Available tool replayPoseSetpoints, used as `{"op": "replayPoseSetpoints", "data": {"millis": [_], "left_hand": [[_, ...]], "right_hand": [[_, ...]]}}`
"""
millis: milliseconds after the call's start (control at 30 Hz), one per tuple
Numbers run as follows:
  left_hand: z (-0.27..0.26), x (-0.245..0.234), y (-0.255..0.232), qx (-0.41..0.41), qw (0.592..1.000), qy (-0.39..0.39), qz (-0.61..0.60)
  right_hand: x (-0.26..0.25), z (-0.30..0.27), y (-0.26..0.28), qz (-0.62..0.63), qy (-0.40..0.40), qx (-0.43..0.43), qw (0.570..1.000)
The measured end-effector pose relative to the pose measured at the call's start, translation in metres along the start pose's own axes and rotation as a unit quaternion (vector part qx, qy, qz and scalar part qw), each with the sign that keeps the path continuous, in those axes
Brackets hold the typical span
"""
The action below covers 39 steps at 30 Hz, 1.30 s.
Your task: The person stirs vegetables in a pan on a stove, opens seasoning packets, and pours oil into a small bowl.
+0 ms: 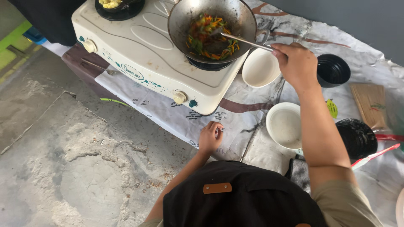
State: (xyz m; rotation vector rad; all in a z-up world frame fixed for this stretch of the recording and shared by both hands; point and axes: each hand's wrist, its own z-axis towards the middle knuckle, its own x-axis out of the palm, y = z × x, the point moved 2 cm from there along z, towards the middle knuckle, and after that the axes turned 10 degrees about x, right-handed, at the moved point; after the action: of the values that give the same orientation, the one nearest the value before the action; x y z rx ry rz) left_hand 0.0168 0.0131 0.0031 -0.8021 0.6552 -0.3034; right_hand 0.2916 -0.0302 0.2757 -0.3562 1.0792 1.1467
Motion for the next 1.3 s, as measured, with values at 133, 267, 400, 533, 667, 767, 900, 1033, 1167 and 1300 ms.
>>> {"op": "replayPoseSetpoints", "data": {"millis": [133,267,400,533,667,767,900,1033,1167,1300], "left_hand": [[-0.002,-0.001,-0.002,-0.014,1.000,-0.001,-0.008],[-0.001,0.000,0.001,0.006,1.000,0.002,0.010],[-0.001,0.003,0.003,-0.003,1.000,0.000,0.008],[-0.002,0.001,0.003,-0.008,1.000,-0.001,-0.006],[-0.001,0.002,0.004,-0.011,1.000,0.006,-0.001],[-0.002,0.001,0.003,-0.002,1.000,0.003,-0.002],[-0.001,0.002,0.002,-0.003,1.000,-0.006,-0.002],[0.000,0.001,0.000,0.011,1.000,-0.010,0.005],[-0.003,-0.001,-0.002,0.013,1.000,-0.012,0.000],[-0.001,-0.001,-0.001,-0.020,1.000,0.008,-0.011]], "right_hand": [[0.007,0.004,-0.017,0.073,-0.034,0.047,0.996],[0.040,0.010,-0.009,0.086,-0.073,0.029,0.993],[0.057,0.003,0.005,0.068,0.025,0.047,0.996],[-0.006,-0.006,-0.007,0.043,0.031,0.083,0.995],[-0.099,-0.019,0.012,-0.056,0.002,0.019,0.998],[-0.130,-0.021,0.038,-0.109,0.067,0.083,0.988],[-0.087,-0.012,0.050,-0.066,0.149,0.092,0.982],[0.003,0.013,0.065,-0.009,0.081,0.007,0.997],[0.028,0.033,0.056,0.071,0.005,-0.006,0.997],[0.030,0.038,0.050,0.064,-0.040,-0.005,0.997]]}}
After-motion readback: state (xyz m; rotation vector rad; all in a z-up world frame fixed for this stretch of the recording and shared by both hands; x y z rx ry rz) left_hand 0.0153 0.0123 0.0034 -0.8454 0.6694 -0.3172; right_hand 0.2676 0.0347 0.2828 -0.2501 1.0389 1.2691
